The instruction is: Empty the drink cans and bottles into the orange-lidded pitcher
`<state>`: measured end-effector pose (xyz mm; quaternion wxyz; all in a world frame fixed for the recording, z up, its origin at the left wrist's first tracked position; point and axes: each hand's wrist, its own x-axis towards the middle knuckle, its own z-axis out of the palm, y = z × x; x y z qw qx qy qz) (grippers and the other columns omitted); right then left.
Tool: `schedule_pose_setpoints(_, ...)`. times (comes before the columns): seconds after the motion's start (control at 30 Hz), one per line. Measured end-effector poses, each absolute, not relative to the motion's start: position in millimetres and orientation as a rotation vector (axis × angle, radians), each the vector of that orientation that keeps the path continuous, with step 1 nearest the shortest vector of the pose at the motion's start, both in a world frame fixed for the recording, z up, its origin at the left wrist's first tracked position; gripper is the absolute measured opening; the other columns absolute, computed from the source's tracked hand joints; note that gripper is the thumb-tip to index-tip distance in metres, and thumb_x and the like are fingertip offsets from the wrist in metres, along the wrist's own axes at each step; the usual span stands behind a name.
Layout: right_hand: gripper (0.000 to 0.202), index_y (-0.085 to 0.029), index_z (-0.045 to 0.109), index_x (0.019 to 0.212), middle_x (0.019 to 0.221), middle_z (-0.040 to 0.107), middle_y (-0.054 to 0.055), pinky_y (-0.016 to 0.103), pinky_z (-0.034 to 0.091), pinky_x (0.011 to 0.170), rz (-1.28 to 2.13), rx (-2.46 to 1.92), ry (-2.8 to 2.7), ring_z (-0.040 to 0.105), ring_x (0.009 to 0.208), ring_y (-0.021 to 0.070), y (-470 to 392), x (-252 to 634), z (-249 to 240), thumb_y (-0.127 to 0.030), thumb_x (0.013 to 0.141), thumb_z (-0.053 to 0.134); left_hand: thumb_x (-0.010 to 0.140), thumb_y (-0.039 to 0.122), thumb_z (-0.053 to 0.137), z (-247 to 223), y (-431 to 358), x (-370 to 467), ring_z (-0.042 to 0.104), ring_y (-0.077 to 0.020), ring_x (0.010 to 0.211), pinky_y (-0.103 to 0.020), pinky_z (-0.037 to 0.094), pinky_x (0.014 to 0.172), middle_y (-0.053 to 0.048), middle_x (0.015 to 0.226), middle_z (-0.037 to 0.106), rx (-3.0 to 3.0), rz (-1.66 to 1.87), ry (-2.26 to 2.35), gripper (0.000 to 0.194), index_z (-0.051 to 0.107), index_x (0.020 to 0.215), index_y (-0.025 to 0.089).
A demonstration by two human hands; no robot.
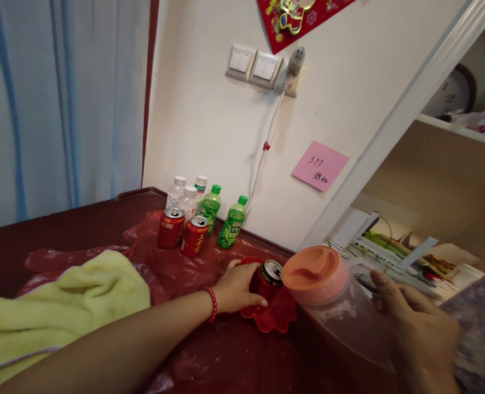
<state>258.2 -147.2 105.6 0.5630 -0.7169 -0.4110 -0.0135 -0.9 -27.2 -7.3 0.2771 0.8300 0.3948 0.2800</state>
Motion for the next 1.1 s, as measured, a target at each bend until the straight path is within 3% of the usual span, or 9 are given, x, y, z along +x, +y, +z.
schedule_pose_setpoints(1.1, 0.055, -0.021, 0.072, 0.080, 0.065, 0.055, -0.002, 0.030, 0.035, 0.063, -0.012, -1.683, -0.944, 0.046, 0.076, 0.0197, -149.4, 252.7, 107.6, -0.076, 0.079, 0.073, 0.071, 0.047, 0.099, -5.4, -28.4, -1.1, 0.062, -0.0402, 0.142, -0.059, 0.028, 0.130, -0.013, 0.149, 0.071, 2.232, 0.748, 1.052, 0.088, 0.060, 0.147, 0.023)
